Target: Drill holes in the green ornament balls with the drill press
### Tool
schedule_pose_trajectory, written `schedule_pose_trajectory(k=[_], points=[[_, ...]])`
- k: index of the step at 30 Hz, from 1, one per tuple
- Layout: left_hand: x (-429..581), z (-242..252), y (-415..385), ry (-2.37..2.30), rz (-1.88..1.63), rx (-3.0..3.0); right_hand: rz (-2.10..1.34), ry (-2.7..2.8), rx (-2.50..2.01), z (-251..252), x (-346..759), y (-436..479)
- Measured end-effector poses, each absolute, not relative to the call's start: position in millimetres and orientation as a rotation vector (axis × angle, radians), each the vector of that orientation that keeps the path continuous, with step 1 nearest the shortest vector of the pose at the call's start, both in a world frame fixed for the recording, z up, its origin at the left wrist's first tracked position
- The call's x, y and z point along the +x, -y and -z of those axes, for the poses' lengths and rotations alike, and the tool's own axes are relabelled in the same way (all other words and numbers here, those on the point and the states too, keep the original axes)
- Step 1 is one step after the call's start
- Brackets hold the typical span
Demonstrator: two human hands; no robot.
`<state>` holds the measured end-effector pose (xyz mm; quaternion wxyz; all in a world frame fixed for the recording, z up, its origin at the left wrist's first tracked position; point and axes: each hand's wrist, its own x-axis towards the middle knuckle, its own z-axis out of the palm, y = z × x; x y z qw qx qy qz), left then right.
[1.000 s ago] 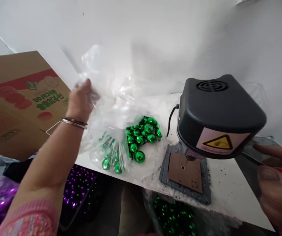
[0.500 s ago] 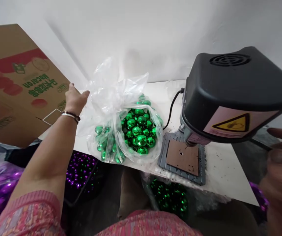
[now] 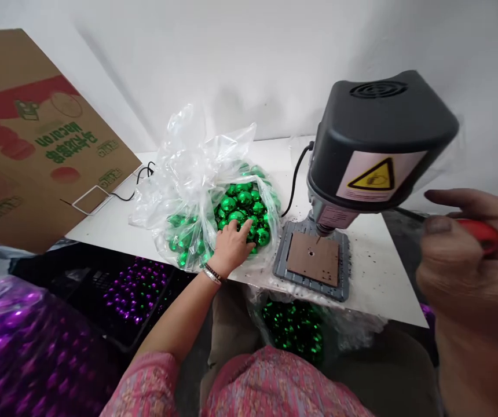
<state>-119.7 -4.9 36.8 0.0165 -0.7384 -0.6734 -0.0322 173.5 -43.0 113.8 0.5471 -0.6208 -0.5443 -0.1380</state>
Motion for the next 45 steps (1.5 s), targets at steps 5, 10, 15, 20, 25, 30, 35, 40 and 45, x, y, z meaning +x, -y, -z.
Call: schedule_pose_trajectory(k=[5,10,15,20,25,30,35,40,45], points=[[-120,-48,5,2.275,0.505,-2.343,0.252,1.305,-1.312,-124,169,46],[-94,-44,33,2.571,1.894,-2.497,0.192,1.348,-1.244,-127,168,48],[-52,-20,41,2.805,2.235,-2.556,0.164,1.382,-1.154,-126,169,47],[-30,-6,23,2.757,1.686,-2.653,0.166,1.435,-1.14,-126,171,46],[-19,-6,10,2.603,1.3,-2.757,0.142,1.464,-1.15,-125,173,44],[-12,-6,5,2.493,1.248,-2.755,0.128,1.475,-1.13,-125,173,44],[-5,-18,6,2.441,1.073,-2.758,0.117,1.482,-1.146,-126,174,45],[4,-27,8,2.439,0.893,-2.807,0.099,1.489,-1.142,-126,174,46],[6,-19,8,2.426,0.943,-2.772,0.115,1.509,-1.136,-125,176,51]])
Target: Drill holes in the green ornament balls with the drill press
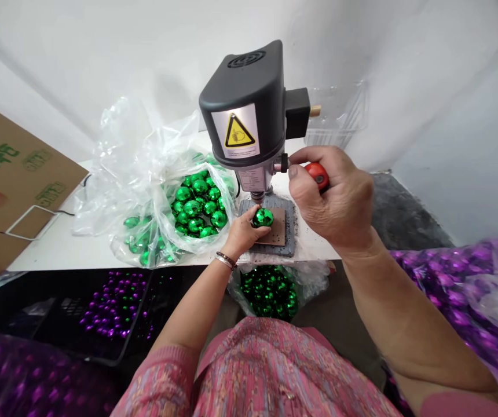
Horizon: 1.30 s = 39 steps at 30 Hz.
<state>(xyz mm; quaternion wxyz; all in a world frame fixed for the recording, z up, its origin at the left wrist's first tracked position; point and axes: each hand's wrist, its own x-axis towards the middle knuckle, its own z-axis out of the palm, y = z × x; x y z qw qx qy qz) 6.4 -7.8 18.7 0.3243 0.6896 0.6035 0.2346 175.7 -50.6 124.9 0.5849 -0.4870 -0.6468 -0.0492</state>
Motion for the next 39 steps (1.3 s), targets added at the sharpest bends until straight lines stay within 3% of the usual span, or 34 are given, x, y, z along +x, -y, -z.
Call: schedule_pose_trajectory(k=[20,39], points=[[0,-3,6,-1.489,-0.663,1.808,0.448,1.696,-1.119,-89,185,56],[-6,-10,6,-1.393,-0.675,1.742,0.497,1.633,-0.959,-63,177,57]])
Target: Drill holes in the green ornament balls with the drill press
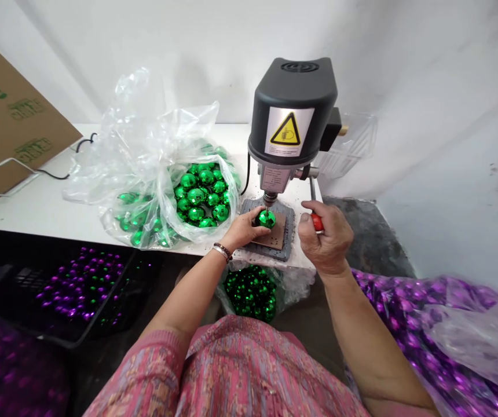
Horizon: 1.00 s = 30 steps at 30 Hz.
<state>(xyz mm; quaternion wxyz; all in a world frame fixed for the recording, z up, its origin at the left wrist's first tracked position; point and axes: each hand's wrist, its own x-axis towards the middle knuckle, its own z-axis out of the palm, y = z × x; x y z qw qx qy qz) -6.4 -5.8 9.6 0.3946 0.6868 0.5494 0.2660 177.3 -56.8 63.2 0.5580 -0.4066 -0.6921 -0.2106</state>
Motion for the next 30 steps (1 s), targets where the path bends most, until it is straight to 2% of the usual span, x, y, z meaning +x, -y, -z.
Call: schedule_pose_trajectory(k=[9,16,18,21,24,27,30], points=[[-11,7,15,-1.295,-0.756,1.728,-0.027,1.328,-1.138,-140,166,43],[-40,2,42,-1.116,-0.795,2.019,-0.04,1.274,-1.148,-137,165,40],[-56,-2,39,-1.255,-0.913,1.991,-0.021,1.281,-1.137,-134,165,40],[-77,-9,23,-1.761,-1.043,1.913,0.007,1.275,-1.131,-133,166,39],[-88,-15,4,-2.122,-0.67,1.978,0.025,1.274,-1.144,-133,166,40],[-86,-17,-7,-2.172,-0.235,2.046,0.02,1.271,-1.167,-134,166,41],[-79,-13,-9,-2.15,-0.198,2.058,0.003,1.262,-1.181,-135,166,44]])
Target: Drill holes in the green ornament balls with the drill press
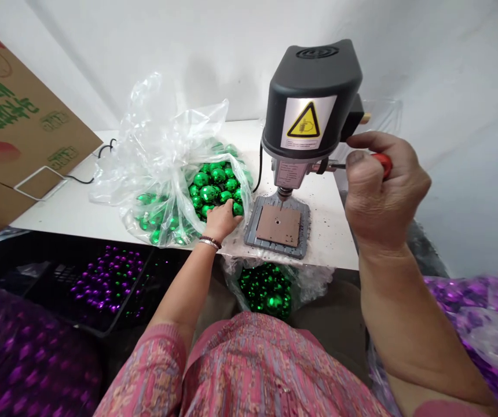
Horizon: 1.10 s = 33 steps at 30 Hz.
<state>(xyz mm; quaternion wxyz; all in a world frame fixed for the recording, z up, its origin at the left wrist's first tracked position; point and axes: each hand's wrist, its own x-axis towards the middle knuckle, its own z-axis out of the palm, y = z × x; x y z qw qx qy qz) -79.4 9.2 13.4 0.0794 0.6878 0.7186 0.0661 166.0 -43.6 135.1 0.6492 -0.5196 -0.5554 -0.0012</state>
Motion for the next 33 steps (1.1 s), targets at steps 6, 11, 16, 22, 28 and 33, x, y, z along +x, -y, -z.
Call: schedule_pose_trajectory(k=[6,11,16,22,28,33], points=[[-77,-12,16,-1.584,-1.011,1.703,-0.013,1.293,-1.15,-134,165,45],[-63,-8,40,-1.175,-1.041,1.582,-0.013,1.313,-1.129,-132,166,44],[-50,-6,41,-1.291,-0.856,1.781,-0.007,1.394,-1.152,-129,170,44],[-50,-9,39,-1.489,-0.8,1.821,0.006,1.427,-1.241,-128,172,45],[-45,-7,29,-1.443,-0.807,1.802,0.009,1.442,-1.25,-130,172,45],[-30,-10,18,-1.565,-0.692,1.778,0.007,1.461,-1.234,-134,174,43]])
